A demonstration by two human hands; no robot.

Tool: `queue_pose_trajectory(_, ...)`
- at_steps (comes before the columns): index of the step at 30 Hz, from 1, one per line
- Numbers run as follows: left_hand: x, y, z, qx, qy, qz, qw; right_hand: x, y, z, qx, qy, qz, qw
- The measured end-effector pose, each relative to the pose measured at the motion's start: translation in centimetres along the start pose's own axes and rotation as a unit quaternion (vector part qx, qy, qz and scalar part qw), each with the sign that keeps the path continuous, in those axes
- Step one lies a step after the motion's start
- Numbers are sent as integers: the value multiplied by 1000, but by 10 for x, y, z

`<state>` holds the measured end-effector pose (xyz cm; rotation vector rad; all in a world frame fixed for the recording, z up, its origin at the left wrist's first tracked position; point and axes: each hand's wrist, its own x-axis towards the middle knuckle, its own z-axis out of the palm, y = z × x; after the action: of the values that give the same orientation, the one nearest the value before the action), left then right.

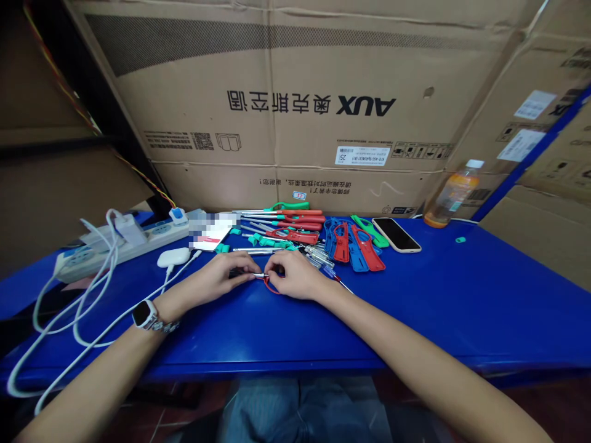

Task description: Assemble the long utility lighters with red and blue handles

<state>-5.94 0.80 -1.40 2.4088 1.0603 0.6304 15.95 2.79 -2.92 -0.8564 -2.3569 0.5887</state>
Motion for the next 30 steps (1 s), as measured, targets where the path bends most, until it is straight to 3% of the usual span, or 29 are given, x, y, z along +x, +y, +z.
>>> queue_pose_trajectory(4, 0, -3, 1, -7, 6, 27, 1000, 0, 1, 0, 16, -2, 11, 1000)
queue_pose_trajectory(11, 2, -7, 4, -28, 16, 15, 999, 2, 0, -1, 42, -8, 30, 999)
queue_pose_trajectory(23, 4, 2, 8, 7, 15, 31, 999, 3, 1, -2, 42, -17, 17, 999)
queue_pose_trajectory(30, 8, 3, 9, 2, 3, 16, 1000, -4, -5, -17, -6, 40, -8, 999)
